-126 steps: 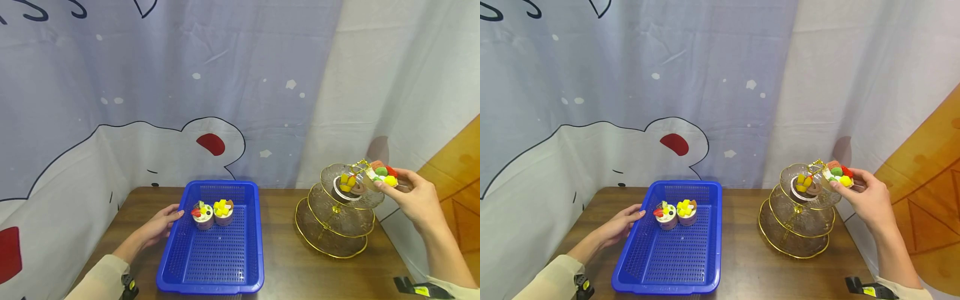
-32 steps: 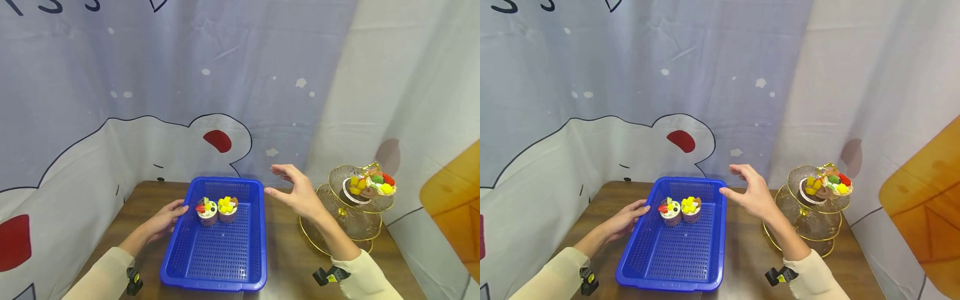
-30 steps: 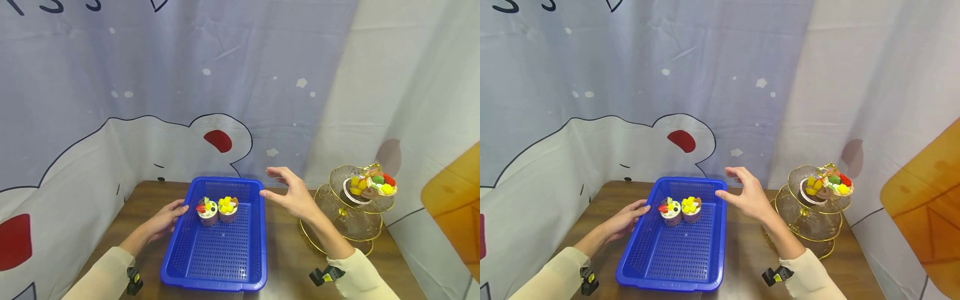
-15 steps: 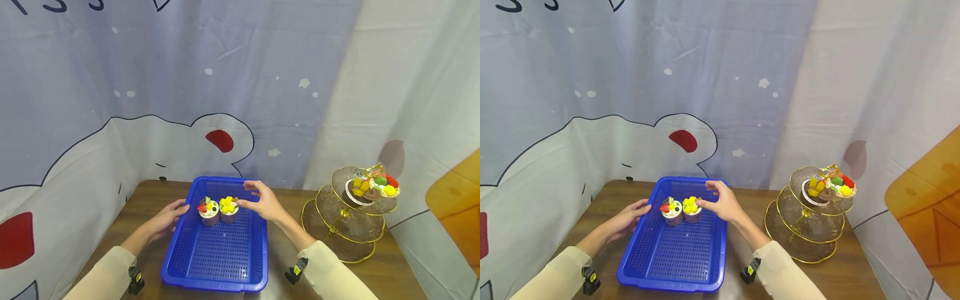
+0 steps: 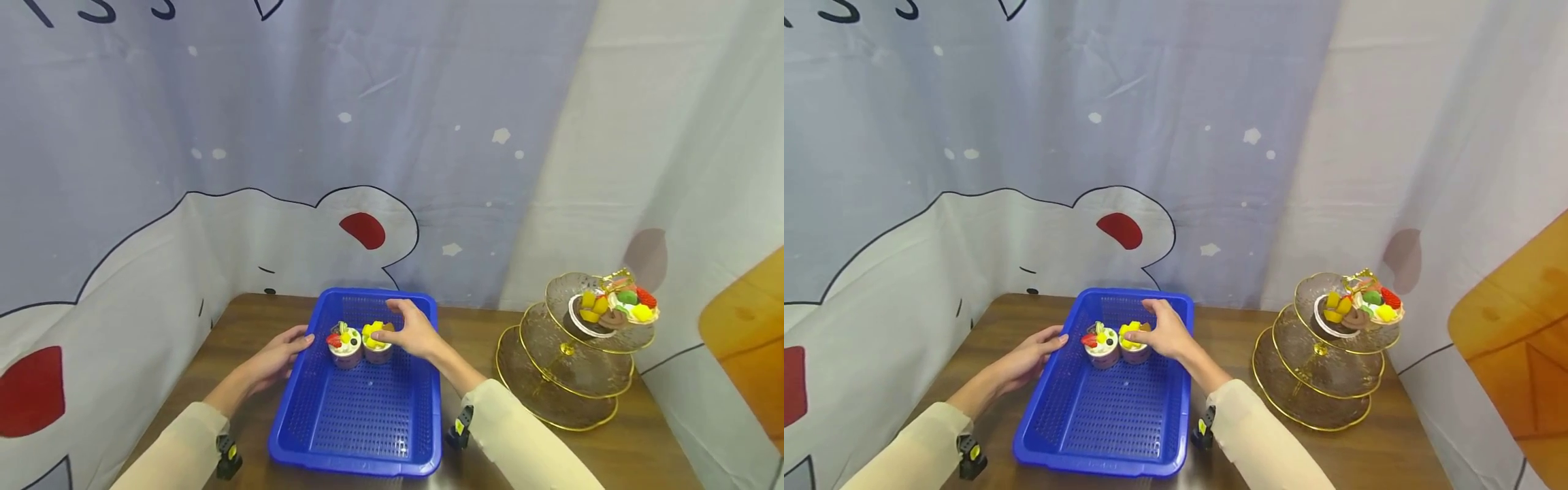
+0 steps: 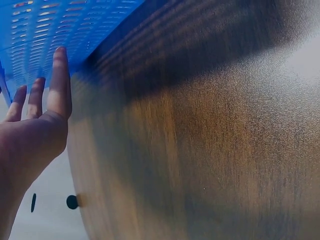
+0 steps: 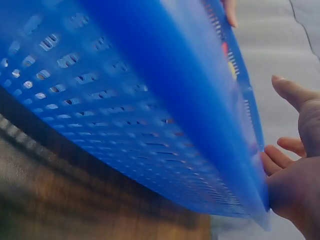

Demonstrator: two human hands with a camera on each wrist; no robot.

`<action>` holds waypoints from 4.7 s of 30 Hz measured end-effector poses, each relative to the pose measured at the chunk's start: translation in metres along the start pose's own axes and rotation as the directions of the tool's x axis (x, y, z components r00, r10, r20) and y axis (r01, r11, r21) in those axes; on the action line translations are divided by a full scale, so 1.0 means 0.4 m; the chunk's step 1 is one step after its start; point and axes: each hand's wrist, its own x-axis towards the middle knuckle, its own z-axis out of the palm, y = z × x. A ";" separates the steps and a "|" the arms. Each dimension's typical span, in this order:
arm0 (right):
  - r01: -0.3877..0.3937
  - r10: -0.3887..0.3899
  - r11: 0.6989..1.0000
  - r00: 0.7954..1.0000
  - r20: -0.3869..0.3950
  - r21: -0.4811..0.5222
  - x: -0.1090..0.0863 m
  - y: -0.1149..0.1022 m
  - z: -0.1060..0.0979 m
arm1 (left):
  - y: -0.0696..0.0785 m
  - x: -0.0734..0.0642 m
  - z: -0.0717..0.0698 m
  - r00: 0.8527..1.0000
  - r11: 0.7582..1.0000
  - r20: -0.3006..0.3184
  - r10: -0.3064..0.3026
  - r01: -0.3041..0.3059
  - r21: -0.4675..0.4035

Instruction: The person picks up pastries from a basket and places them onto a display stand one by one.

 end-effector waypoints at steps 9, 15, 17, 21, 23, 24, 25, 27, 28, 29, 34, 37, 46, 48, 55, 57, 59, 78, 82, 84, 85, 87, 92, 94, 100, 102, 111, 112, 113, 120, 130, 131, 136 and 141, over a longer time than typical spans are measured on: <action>-0.065 0.064 0.997 0.998 0.022 0.042 0.007 0.011 0.019 | 0.008 0.004 -0.002 1.000 1.000 0.012 0.011 -0.011 0.011; -0.065 0.064 0.998 0.997 0.037 0.018 0.002 0.016 0.022 | 0.011 0.006 0.000 1.000 1.000 0.009 0.008 -0.008 0.016; -0.076 0.075 0.997 0.996 0.047 0.022 0.000 0.019 0.022 | 0.010 0.006 0.000 1.000 1.000 0.014 0.006 -0.006 0.014; -0.095 0.094 0.995 0.994 0.060 0.016 -0.002 0.027 0.021 | 0.006 0.006 0.004 1.000 1.000 0.029 0.006 -0.007 0.015; -0.099 0.099 0.995 0.993 0.069 0.002 -0.001 0.029 0.021 | 0.003 0.007 0.006 0.999 1.000 0.031 0.006 -0.007 0.019; -0.097 0.097 0.995 0.993 0.073 -0.007 -0.001 0.029 0.021 | 0.003 0.008 0.008 1.000 1.000 0.026 0.004 -0.005 0.019; -0.096 0.096 0.995 0.992 0.076 -0.016 -0.001 0.028 0.020 | 0.002 0.010 0.009 1.000 1.000 0.018 0.002 -0.003 0.020; -0.096 0.097 0.995 0.991 0.088 -0.020 -0.001 0.028 0.020 | 0.001 0.012 0.009 1.000 1.000 0.016 0.005 -0.005 0.022; -0.097 0.098 0.995 0.991 0.095 -0.019 -0.001 0.028 0.021 | 0.001 0.011 0.009 1.000 1.000 0.018 0.006 -0.007 0.020; -0.099 0.100 0.995 0.990 0.102 -0.020 -0.002 0.027 0.022 | 0.000 0.010 0.008 1.000 1.000 0.023 0.008 -0.008 0.019; -0.098 0.101 0.995 0.987 0.122 -0.037 -0.002 0.031 0.030 | -0.001 0.005 0.004 0.999 1.000 0.039 0.007 -0.008 0.016; -0.088 0.094 0.995 0.989 0.116 -0.052 0.000 0.034 0.035 | 0.001 0.006 0.004 0.999 1.000 0.047 0.013 -0.014 0.016; -0.033 0.060 0.974 0.992 0.112 -0.223 0.009 0.037 0.052 | 0.007 0.007 0.003 1.000 1.000 0.025 0.009 -0.009 0.006; -0.019 0.052 0.961 0.992 0.113 -0.275 0.009 0.038 0.056 | 0.007 0.008 0.003 1.000 1.000 0.028 0.007 -0.007 0.007; -0.004 0.061 0.930 0.987 0.146 -0.368 -0.007 0.041 0.059 | 0.001 0.004 0.011 0.999 1.000 0.051 -0.002 0.002 0.006; -0.010 0.071 0.931 0.986 0.153 -0.364 -0.010 0.044 0.060 | -0.002 0.003 0.014 0.999 1.000 0.054 0.000 -0.001 0.002; -0.024 0.087 0.934 0.983 0.160 -0.356 -0.013 0.046 0.062 | -0.004 0.002 0.017 0.999 1.000 0.054 0.002 -0.001 -0.005; -0.003 0.049 0.923 0.993 0.111 -0.384 -0.019 0.058 0.055 | -0.005 0.015 0.030 0.998 1.000 0.054 0.017 -0.017 -0.002; 0.027 0.010 0.913 0.996 0.087 -0.408 -0.019 0.055 0.050 | -0.004 0.019 0.032 0.999 1.000 0.039 0.025 -0.025 0.002; 0.036 -0.004 0.908 0.997 0.077 -0.418 -0.021 0.049 0.045 | -0.002 0.020 0.033 0.999 1.000 0.032 0.029 -0.029 0.011; 0.040 -0.010 0.907 0.997 0.072 -0.419 -0.022 0.047 0.043 | -0.002 0.021 0.033 0.999 0.999 0.030 0.030 -0.031 0.016; 0.046 -0.019 0.909 0.997 0.070 -0.413 -0.025 0.043 0.039 | 0.000 0.021 0.034 0.999 0.999 0.028 0.031 -0.031 0.022; 0.076 -0.044 0.929 0.994 0.096 -0.362 -0.037 0.019 0.022 | 0.002 0.020 0.029 0.999 1.000 0.037 0.017 -0.018 0.018; 0.099 -0.063 0.935 0.991 0.116 -0.339 -0.042 0.006 0.011 | 0.004 0.017 0.025 0.999 1.000 0.039 0.012 -0.013 0.017; 0.152 -0.112 0.949 0.981 0.155 -0.276 -0.068 -0.033 -0.038 | 0.011 0.014 0.022 0.998 1.000 0.054 0.012 -0.013 0.021; 0.176 -0.141 0.950 0.979 0.150 -0.258 -0.079 -0.044 -0.055 | 0.012 0.015 0.022 0.998 1.000 0.055 0.012 -0.013 0.018; 0.199 -0.187 0.962 0.979 0.080 -0.190 -0.158 -0.070 -0.127 | 0.003 0.016 0.021 0.999 1.000 0.040 0.009 -0.009 0.009; 0.196 -0.186 0.962 0.980 0.070 -0.189 -0.168 -0.071 -0.135 | 0.002 0.016 0.021 0.999 1.000 0.039 0.008 -0.008 0.010; 0.194 -0.186 0.962 0.981 0.059 -0.192 -0.178 -0.072 -0.142 | 0.001 0.015 0.021 0.999 1.000 0.039 0.007 -0.008 0.009; 0.222 -0.239 0.949 0.970 -0.051 -0.224 -0.235 -0.062 -0.190 | 0.003 0.016 0.021 0.999 1.000 0.034 0.019 -0.020 0.014; 0.189 -0.230 0.960 0.952 -0.203 -0.205 -0.319 -0.025 -0.240 | 0.002 0.012 0.020 1.000 1.000 0.026 0.011 -0.011 0.016; 0.179 -0.220 0.964 0.951 -0.219 -0.196 -0.327 -0.023 -0.245 | 0.003 0.012 0.020 1.000 1.000 0.026 0.010 -0.011 0.014; 0.106 -0.152 0.983 0.933 -0.327 -0.152 -0.366 -0.014 -0.261 | 0.003 0.011 0.019 1.000 1.000 0.027 0.012 -0.012 0.009; 0.053 -0.102 0.991 0.902 -0.420 -0.126 -0.407 0.002 -0.266 | 0.001 0.015 0.020 0.999 1.000 0.031 0.011 -0.012 0.005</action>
